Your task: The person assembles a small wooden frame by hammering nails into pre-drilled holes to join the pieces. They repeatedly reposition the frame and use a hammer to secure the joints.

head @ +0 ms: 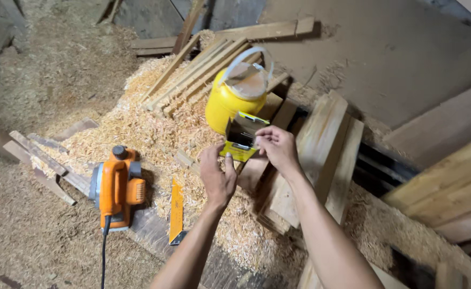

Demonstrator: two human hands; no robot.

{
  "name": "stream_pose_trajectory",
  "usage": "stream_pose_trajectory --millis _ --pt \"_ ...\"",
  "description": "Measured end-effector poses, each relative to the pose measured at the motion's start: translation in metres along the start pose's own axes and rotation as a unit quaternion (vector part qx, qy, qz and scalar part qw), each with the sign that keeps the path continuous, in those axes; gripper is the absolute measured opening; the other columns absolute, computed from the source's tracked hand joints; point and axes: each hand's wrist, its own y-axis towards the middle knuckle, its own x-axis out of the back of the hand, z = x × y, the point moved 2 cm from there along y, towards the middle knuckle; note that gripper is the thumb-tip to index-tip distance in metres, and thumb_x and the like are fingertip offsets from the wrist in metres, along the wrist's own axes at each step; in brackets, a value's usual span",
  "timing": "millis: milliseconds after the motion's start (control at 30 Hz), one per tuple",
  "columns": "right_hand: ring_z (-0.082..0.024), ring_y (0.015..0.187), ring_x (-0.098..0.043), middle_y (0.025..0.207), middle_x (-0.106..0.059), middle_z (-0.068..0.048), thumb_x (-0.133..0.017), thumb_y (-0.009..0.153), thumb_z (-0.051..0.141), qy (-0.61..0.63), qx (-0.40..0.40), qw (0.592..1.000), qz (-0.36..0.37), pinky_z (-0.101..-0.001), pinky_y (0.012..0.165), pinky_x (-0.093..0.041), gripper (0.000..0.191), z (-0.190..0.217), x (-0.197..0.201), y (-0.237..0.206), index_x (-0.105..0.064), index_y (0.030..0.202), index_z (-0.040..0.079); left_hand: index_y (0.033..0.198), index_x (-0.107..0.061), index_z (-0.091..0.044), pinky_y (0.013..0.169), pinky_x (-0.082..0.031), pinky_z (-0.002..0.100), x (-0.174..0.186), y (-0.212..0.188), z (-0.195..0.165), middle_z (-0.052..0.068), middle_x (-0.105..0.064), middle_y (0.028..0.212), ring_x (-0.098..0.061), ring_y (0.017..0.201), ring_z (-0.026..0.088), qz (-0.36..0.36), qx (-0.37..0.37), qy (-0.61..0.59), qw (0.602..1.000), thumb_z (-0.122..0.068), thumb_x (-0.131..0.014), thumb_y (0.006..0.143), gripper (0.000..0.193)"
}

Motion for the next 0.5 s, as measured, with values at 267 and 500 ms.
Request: stream_pose_trajectory --millis 267,500 --pt "-0.009 0.069 -0.068 0.085 -0.071 -0.004 -0.066 0.097 0.003 0.007 0.03 0.999 -0.04 -0.0212 0.058 -0.055 0.01 -0.006 0.044 -0.115 -0.072 0.103 -0.002 0.116 -0.07 0.008 0.07 -0.048 0.028 -0.067 -0.069 -0.045 0.008 -0.064 0.098 -0.057 0.082 0.016 0.075 0.138 -0.424 0.892 -0.011 -0.065 0.107 0.021" --pt "-0.009 0.064 -0.058 0.076 -0.063 -0.004 -0.062 0.099 0.004 0.038 -0.081 0.99 -0.106 -0.0219 0.057 -0.049 0.012 -0.046 0.142 -0.247 -0.062 0.111 0.003 0.108 -0.064 -0.001 0.066 -0.052 0.028 -0.151 -0.179 -0.018 0.008 -0.066 0.091 -0.062 0.077 0.014 0.149 0.262 -0.521 0.799 -0.009 -0.051 0.106 0.015"
